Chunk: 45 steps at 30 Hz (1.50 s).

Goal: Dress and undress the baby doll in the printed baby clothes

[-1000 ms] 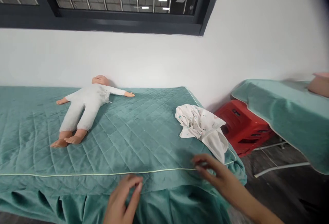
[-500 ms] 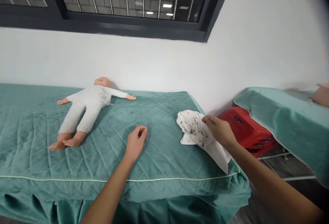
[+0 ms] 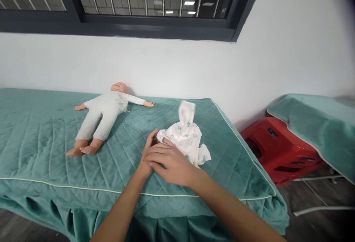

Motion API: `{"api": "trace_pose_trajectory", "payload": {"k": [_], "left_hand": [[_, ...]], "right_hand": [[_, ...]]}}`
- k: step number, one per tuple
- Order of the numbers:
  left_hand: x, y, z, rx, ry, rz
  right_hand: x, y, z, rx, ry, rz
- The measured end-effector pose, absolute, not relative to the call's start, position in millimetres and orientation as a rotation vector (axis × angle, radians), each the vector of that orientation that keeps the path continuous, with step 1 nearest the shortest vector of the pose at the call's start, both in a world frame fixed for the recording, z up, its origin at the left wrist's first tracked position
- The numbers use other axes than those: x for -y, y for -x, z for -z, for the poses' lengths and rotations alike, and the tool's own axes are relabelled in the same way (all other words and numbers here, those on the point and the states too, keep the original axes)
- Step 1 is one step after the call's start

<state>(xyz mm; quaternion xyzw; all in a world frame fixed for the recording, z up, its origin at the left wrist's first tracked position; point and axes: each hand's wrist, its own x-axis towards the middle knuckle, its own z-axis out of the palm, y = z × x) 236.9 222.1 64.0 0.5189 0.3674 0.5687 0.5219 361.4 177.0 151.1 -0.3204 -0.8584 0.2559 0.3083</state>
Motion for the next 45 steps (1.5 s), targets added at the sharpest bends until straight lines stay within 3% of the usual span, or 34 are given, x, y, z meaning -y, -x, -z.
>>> {"api": "trace_pose_trajectory", "payload": {"k": [8,12,17,26,38,42,45], "left_hand": [[-227.4,-239.9,-63.0,-0.973,-1.408,-1.427],[-226.2,-241.0,-63.4,-0.992,-1.611,-1.371],[-226.9,-242.4,-62.8,-1.071,-1.686,-1.332],[-224.3,-236.4,-58.8,-1.180,-1.251,-1.733],[-223.4,-236.0,-59.0,-1.268,-1.056,-1.777],[-221.4,-234.7,-62.1,-1.243,-1.099,-1.835],[-221.2,-234.5,-62.6,-1.248,-1.111,-1.829]], "right_hand": [[-156.6,-431.1,-101.8,1.665,1.366,-0.216],[-167.0,-439.0,-92.4,1.810,1.541,-0.077],[-189.8,-423.1,-101.3,2.119,1.619,0.047],[-219.3,-462.1,-160.7,1.983,1.577,0.236],[-199.0,-466.5,-116.2,1.632,1.994,0.011],[-207.9,-485.7,-110.3,1.609,2.289,-0.334],[-228.0,-494.4,-127.2,1.682,2.164,-0.443]]}}
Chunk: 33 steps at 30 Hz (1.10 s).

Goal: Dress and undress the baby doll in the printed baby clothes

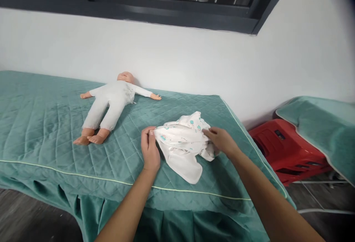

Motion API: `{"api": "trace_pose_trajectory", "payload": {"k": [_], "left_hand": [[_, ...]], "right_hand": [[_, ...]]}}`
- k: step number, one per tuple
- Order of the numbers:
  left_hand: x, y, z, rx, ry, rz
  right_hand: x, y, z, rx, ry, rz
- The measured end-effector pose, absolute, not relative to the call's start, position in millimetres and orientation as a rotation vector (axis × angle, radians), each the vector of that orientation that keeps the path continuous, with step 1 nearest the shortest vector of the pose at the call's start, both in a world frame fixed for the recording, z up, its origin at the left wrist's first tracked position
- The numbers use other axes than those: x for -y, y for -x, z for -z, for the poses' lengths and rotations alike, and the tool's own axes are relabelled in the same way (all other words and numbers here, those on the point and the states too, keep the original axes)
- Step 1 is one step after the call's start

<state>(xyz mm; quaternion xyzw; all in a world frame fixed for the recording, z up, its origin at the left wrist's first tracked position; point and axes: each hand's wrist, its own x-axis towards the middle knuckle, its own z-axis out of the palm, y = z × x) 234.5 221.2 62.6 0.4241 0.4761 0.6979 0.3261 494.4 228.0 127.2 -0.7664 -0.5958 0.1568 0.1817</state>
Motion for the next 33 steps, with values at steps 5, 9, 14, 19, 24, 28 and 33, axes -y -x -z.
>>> {"api": "trace_pose_trajectory", "payload": {"k": [5,9,14,19,24,28,33], "left_hand": [[-224.9,-236.7,-59.7,-1.308,-1.360,-1.721],[-226.0,-237.4,-57.0,-1.364,-1.352,-1.746],[-223.0,-236.9,-57.3,-1.424,-1.212,-1.936],[-223.0,-237.3,-59.2,-1.520,-1.418,-1.962],[-223.8,-237.9,-58.0,-1.653,-1.682,-1.747],[-221.9,-237.9,-59.4,-1.688,-1.724,-1.746],[-214.7,-239.5,-62.4,-1.637,-1.818,-1.767]], "right_hand": [[-274.6,-459.5,-191.5,1.651,1.934,-0.193],[-290.4,-384.3,-223.6,1.842,1.311,-0.565],[-278.9,-352.9,-190.9,2.150,1.121,-0.622],[-259.6,-411.0,-122.1,2.256,1.732,-0.190],[-248.8,-452.6,-108.7,2.004,1.765,-0.215],[-239.3,-485.8,-145.7,1.444,1.929,-0.214],[-200.0,-542.4,-191.6,1.286,1.933,0.095]]}}
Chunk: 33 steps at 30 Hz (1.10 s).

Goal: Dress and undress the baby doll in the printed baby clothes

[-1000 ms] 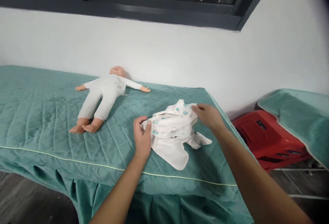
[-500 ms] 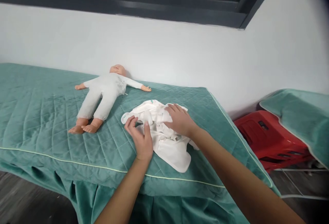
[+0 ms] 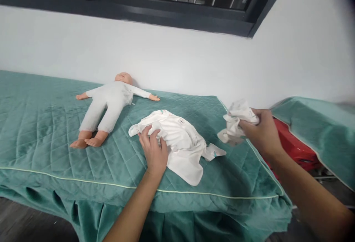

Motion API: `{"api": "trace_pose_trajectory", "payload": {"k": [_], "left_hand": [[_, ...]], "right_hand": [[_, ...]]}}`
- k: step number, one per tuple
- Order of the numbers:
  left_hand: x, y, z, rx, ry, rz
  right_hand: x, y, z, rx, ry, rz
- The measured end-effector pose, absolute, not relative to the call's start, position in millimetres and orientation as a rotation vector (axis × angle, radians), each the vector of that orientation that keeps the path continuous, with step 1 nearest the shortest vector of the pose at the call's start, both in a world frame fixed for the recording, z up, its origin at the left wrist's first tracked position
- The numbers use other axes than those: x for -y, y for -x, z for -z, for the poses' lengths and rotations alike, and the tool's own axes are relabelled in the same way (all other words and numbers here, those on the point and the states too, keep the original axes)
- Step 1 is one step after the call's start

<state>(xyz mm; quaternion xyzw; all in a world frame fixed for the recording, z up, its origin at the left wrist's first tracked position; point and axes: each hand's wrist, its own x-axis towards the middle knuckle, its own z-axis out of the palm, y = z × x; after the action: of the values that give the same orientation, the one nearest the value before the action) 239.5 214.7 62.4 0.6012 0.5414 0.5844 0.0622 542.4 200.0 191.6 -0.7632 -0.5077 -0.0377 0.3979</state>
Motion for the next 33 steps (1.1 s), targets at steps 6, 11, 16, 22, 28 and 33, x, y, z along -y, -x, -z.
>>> {"api": "trace_pose_trajectory", "payload": {"k": [6,11,16,22,28,33], "left_hand": [[-212.4,-242.9,-80.5,-1.475,-2.088,-1.787],[-270.8,-265.6,-104.6,-1.386,-2.446,-1.089],[-335.5,-292.3,-105.4,-1.329,-2.588,-0.674],[-343.3,-288.9,-118.1,-1.302,-2.597,-0.634],[-294.3,-259.5,-198.8,-1.081,-2.896,-0.965],[-263.1,-222.9,-258.0,-1.295,-3.219,-1.061]], "right_hand": [[-168.5,-598.3,-145.0,1.653,2.019,-0.012],[-166.3,-608.7,-105.3,2.156,2.008,0.033],[-157.1,-580.1,-132.3,2.098,2.189,0.270],[-184.6,-514.1,-138.9,2.039,1.759,-0.083],[-238.2,-447.1,-172.1,1.867,1.483,-0.251],[-238.7,-434.6,-240.4,2.010,1.407,0.067]]}}
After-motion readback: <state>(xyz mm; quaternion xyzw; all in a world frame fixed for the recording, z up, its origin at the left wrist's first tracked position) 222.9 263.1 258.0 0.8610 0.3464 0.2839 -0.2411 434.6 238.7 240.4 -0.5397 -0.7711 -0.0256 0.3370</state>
